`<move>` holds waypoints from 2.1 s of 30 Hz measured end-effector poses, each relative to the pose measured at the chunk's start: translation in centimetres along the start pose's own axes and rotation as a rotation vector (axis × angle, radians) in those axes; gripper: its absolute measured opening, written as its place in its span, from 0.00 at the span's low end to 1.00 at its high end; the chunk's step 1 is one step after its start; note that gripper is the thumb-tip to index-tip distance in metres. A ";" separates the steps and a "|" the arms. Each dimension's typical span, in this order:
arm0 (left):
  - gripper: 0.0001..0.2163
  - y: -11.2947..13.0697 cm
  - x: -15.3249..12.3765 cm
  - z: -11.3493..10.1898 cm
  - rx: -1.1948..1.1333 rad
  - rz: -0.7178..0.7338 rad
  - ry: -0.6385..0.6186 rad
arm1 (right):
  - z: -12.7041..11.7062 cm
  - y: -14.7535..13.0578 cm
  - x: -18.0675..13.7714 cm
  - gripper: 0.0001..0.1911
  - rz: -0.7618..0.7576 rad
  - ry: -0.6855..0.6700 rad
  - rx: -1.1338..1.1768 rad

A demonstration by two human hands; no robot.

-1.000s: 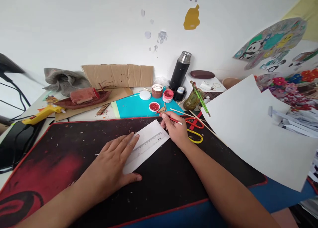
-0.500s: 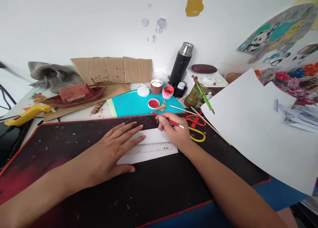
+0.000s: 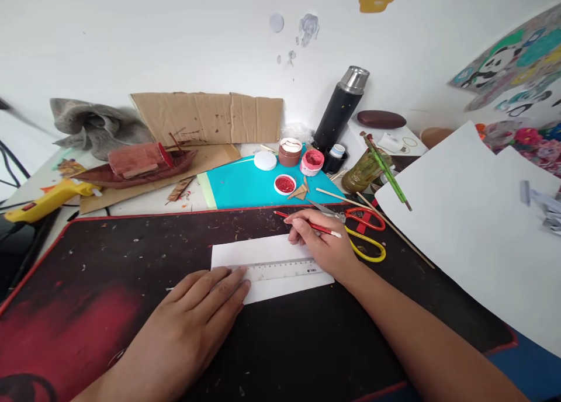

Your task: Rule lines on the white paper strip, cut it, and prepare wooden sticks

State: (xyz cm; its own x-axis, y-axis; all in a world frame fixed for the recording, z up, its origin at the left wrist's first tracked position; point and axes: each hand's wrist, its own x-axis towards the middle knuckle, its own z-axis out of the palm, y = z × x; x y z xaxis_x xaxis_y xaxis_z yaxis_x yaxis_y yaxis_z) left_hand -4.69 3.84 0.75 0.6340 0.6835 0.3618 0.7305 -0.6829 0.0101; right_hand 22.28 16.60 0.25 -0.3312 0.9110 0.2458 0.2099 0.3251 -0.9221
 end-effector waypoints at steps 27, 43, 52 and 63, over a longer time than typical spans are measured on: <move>0.17 1.3 0.2 0.5 0.026 -0.141 0.021 | -1.1 -1.0 -0.5 0.15 -0.037 0.112 0.002; 0.29 1.5 0.7 1.8 0.100 -0.159 -0.044 | 0.4 -1.1 -1.0 0.06 -0.352 -0.063 -0.190; 0.24 1.8 0.9 1.3 0.062 -0.156 0.027 | 0.3 -0.8 -0.6 0.13 -0.441 -0.282 -0.438; 0.14 2.8 1.2 0.9 -0.071 -0.105 0.078 | 0.6 -0.6 -0.9 0.14 -0.465 -0.345 -0.573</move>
State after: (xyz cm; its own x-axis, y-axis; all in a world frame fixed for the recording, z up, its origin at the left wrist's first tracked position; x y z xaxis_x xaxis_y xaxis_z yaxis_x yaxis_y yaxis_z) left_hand -1.70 2.99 0.35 0.5316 0.7317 0.4266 0.7698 -0.6275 0.1168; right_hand 21.91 15.43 0.38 -0.7455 0.5516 0.3741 0.3881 0.8156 -0.4292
